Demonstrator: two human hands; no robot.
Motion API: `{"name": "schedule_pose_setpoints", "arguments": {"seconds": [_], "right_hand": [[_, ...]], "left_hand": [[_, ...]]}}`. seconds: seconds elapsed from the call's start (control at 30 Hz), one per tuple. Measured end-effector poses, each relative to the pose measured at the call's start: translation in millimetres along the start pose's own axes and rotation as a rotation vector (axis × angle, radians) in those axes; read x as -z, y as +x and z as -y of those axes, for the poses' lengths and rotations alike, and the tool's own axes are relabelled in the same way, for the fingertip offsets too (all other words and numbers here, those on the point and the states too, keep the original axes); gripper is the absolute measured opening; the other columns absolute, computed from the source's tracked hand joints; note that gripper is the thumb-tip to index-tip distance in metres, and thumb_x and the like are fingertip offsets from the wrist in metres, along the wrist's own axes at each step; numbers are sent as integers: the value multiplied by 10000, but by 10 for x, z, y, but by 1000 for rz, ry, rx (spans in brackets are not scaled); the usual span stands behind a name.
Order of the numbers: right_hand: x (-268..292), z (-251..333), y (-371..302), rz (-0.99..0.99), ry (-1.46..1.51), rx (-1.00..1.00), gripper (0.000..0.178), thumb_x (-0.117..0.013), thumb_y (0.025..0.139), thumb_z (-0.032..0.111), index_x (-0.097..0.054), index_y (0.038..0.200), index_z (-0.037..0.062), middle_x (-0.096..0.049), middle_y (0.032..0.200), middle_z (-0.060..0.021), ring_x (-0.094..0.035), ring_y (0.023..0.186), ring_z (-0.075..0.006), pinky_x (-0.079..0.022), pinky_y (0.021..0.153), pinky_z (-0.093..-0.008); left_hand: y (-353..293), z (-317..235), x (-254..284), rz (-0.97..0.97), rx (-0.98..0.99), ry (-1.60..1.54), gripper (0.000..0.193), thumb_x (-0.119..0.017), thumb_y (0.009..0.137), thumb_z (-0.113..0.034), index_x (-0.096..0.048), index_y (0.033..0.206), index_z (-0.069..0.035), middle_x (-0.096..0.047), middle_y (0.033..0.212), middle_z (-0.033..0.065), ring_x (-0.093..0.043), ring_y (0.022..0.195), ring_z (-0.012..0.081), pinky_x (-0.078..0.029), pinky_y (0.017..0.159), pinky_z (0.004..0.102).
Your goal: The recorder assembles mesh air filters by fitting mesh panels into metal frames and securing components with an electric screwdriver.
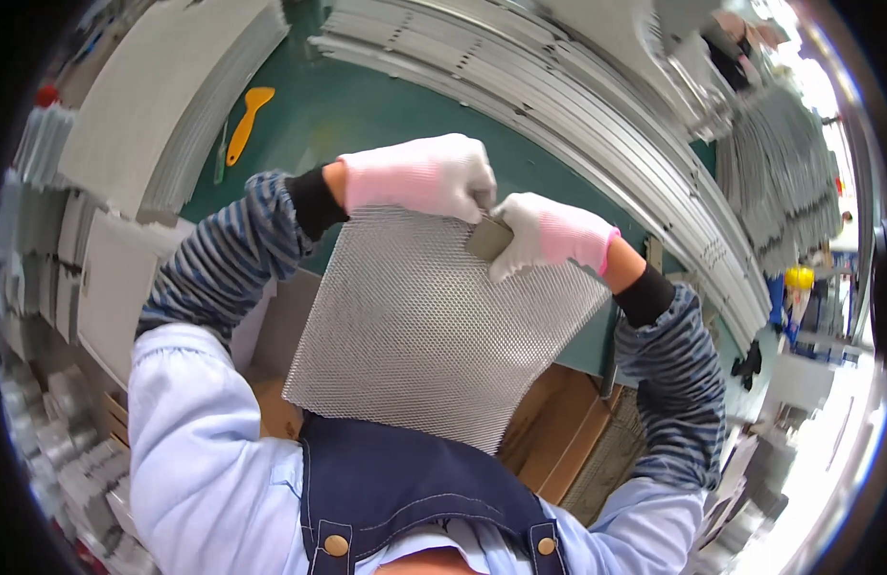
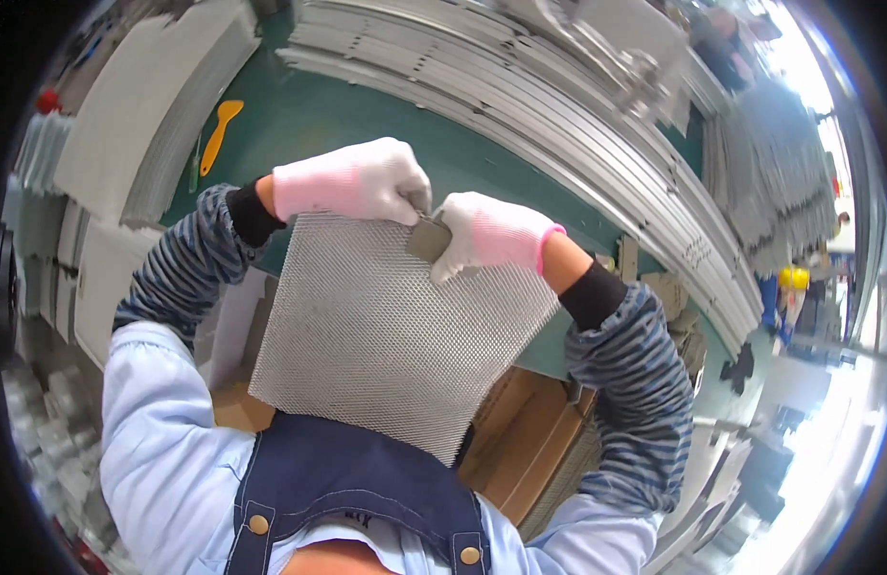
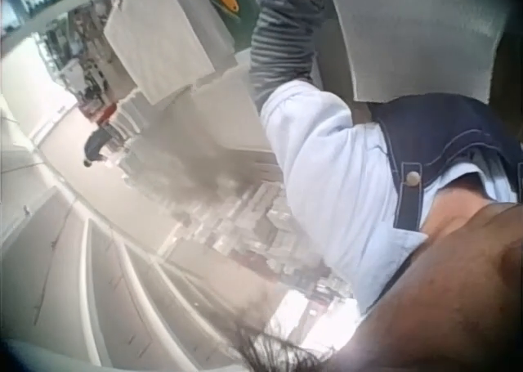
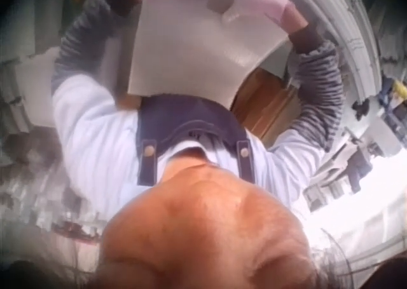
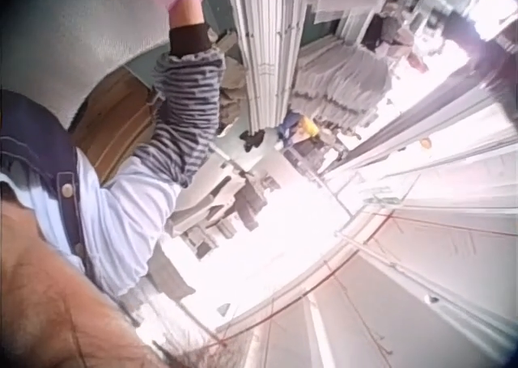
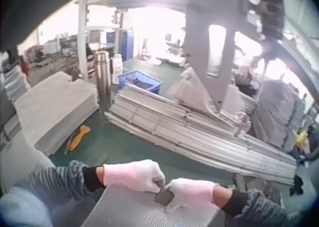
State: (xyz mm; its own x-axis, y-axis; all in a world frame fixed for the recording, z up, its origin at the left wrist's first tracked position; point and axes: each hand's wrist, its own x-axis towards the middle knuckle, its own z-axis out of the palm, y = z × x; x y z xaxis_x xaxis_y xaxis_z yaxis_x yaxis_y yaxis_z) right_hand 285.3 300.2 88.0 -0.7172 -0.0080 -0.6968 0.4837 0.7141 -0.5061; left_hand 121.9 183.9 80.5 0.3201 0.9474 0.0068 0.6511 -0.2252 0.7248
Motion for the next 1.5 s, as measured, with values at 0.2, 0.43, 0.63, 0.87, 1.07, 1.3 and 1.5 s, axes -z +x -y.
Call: {"name": "schedule_pose_setpoints", "arguments": {"seconds": [0.2, 0.43, 0.63, 0.87, 1.07, 1.3, 1.5], "right_hand": [[-13, -439, -246, -236, 217, 52, 275, -721, 791, 163, -691, 968, -46, -672, 749, -75, -618, 688, -146, -502, 654, -284], [-172, -461, -390, -438, 383, 32, 176, -693, 828, 130, -692, 886, -36, -631, 701, -32, -556, 651, -87, -463, 608, -258], [-231, -451, -425, -472, 527, -10, 153, -696, 834, 127, -695, 824, -25, -613, 678, -4, -520, 615, -62, -435, 572, -243], [-258, -775, -234, -486, 205, 128, 264, -737, 788, 171, -687, 961, -23, -662, 791, -89, -608, 717, -198, -498, 698, -321], [-503, -436, -139, -580, -285, -43, 910, -800, 668, 463, -427, 1349, -11, -501, 1220, -198, -490, 1159, -371, -440, 952, -443], [-830, -595, 357, -1049, -297, 111, 834, -845, 520, 496, -587, 1141, 3, -524, 1173, -154, -470, 1121, -339, -374, 981, -460], [-769, -524, 385, -951, -193, 98, 729, -824, 568, 479, -621, 1081, 2, -562, 1119, -165, -495, 1092, -342, -386, 971, -442]], "left_hand": [[24, 141, 153, 214, 183, -85, 273, -671, 774, -113, -684, 1003, 34, -703, 819, 139, -658, 718, 187, -521, 706, 302], [567, -29, -203, 409, 160, -83, 404, -694, 821, -277, -667, 1064, 44, -704, 845, 138, -675, 748, 216, -534, 687, 308], [604, -108, -169, 551, 93, -55, 349, -688, 846, -252, -672, 1050, 30, -698, 806, 107, -669, 705, 178, -531, 657, 290], [508, 4, -198, -22, 6, 275, 464, -680, 812, -278, -584, 1180, -12, -654, 987, 185, -628, 923, 340, -502, 832, 413], [-216, 159, -445, -330, -30, 753, 728, -753, 709, -366, -506, 1286, 2, -505, 1354, 171, -430, 1309, 333, -318, 1089, 507], [-501, 401, -835, -281, 182, 647, 763, -648, 824, -435, -401, 1393, 10, -371, 1475, 194, -288, 1408, 346, -203, 1154, 508], [-575, 312, -738, -352, 168, 548, 783, -706, 778, -323, -382, 1405, 15, -380, 1460, 216, -311, 1389, 374, -208, 1151, 496]]}}
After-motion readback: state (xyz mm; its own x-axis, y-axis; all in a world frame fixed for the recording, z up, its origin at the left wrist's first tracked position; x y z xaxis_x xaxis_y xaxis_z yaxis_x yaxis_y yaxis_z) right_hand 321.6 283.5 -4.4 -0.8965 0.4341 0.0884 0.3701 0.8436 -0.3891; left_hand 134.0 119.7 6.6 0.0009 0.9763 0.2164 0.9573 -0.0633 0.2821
